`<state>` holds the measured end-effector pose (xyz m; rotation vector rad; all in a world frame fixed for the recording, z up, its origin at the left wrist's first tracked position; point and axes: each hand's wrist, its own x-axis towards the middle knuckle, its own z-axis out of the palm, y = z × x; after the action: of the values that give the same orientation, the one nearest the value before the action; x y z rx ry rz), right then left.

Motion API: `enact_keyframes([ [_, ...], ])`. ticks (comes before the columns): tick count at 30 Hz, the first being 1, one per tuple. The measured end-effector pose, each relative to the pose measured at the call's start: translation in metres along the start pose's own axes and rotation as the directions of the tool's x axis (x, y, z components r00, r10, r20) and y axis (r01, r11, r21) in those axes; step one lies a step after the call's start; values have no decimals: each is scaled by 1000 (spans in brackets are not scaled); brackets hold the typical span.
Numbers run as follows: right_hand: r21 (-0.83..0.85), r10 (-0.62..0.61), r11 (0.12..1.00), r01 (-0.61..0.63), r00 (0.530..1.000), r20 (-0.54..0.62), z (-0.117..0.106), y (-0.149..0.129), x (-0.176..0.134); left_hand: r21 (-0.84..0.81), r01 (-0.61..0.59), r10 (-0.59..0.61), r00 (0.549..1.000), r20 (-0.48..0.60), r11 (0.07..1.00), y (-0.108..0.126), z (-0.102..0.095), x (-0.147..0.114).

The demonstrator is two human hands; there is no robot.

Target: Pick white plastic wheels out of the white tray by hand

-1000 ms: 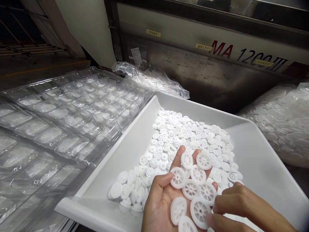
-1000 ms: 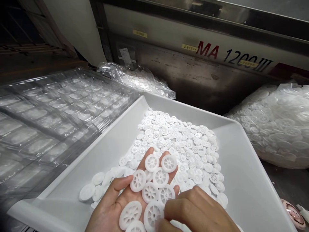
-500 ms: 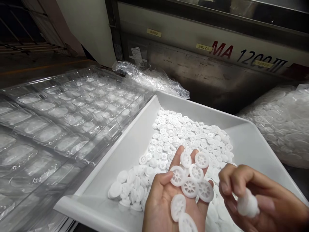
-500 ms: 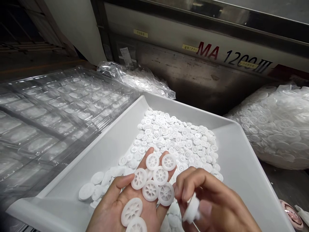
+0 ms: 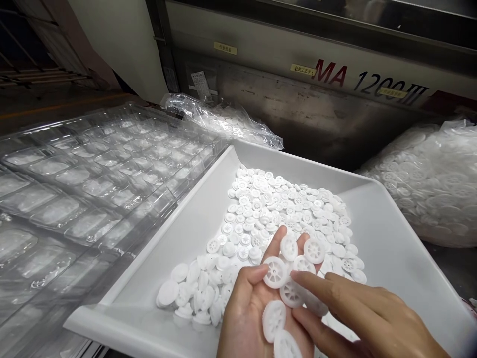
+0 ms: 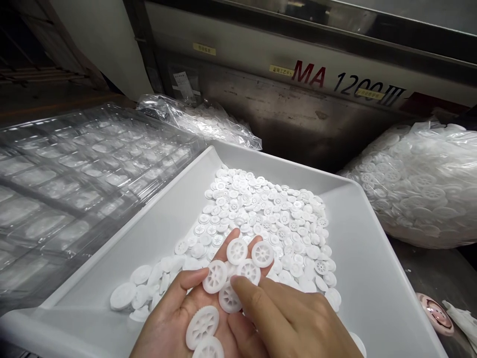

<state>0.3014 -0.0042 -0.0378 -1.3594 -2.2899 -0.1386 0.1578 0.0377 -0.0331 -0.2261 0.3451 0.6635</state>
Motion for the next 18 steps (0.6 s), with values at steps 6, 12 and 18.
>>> enact_keyframes([
  [6, 316, 177, 932, -179, 984, 37, -3, -6, 6, -33, -37, 35, 998, -54, 999, -1, 4, -2],
  [12, 364, 186, 907, -210, 977, 101, -4, -2, 3, -76, -86, 81, 995, -61, 993, -3, 7, -3],
  [18, 367, 186, 908, -201, 980, 74, -7, -5, 6, -104, -103, 90, 989, -121, 989, -4, 9, -1],
])
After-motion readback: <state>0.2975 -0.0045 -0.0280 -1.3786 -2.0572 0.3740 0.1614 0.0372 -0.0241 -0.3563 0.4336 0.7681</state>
